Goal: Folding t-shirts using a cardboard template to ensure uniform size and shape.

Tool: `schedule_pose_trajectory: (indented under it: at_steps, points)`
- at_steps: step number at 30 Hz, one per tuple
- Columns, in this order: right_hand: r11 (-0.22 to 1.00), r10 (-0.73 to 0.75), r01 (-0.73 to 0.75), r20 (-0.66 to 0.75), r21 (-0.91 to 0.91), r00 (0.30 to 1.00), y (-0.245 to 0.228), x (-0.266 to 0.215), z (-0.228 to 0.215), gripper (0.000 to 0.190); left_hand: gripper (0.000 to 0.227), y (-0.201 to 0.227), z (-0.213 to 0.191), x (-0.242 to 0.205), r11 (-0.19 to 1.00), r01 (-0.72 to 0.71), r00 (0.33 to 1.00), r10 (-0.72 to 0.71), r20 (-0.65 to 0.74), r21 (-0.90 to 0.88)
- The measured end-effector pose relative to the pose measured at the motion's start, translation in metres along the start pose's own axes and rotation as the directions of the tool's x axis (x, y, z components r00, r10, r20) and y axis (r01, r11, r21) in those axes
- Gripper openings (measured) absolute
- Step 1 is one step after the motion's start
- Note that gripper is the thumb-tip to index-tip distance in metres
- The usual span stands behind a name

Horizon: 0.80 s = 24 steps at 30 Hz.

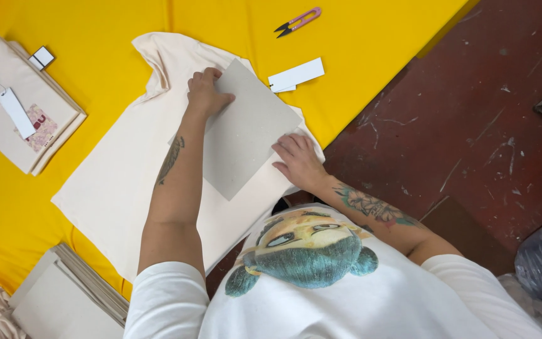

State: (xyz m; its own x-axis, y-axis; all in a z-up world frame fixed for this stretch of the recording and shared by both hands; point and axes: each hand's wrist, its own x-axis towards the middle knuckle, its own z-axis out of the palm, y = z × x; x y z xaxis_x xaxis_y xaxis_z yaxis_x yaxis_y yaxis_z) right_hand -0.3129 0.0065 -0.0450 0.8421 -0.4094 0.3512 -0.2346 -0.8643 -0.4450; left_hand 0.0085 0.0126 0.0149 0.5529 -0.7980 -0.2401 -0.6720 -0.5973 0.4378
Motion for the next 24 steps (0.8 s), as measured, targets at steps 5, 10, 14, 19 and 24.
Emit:
schedule_pose_trajectory:
  at_steps: [5,10,14,19,24]
  points:
    - [0.997,-0.019,0.027,-0.115,0.072,0.993,-0.001,-0.001,-0.012,0.039,0.042,-0.042,0.038,0.042,0.994,-0.074,0.997,0.073,-0.010,-0.077]
    - [0.997,0.063,-0.067,-0.107,-0.041,0.992,-0.002,-0.001,-0.016,0.035,0.027,-0.039,0.041,0.046,0.984,-0.097,0.995,0.090,-0.050,-0.151]
    - [0.997,0.006,-0.015,-0.121,-0.073,0.993,-0.013,0.026,-0.011,0.036,0.025,-0.041,0.044,0.047,0.985,-0.068,0.998,0.065,-0.025,-0.156]
    - [0.981,-0.194,0.192,0.096,0.033,0.976,-0.024,0.093,0.010,0.048,0.026,-0.036,0.042,0.046,0.987,-0.077,0.997,0.075,-0.017,-0.141]
    - [0.953,-0.279,0.300,0.284,-0.032,0.917,-0.007,0.131,0.010,0.072,0.032,-0.042,0.052,0.056,0.995,-0.082,0.996,0.079,-0.048,-0.051]
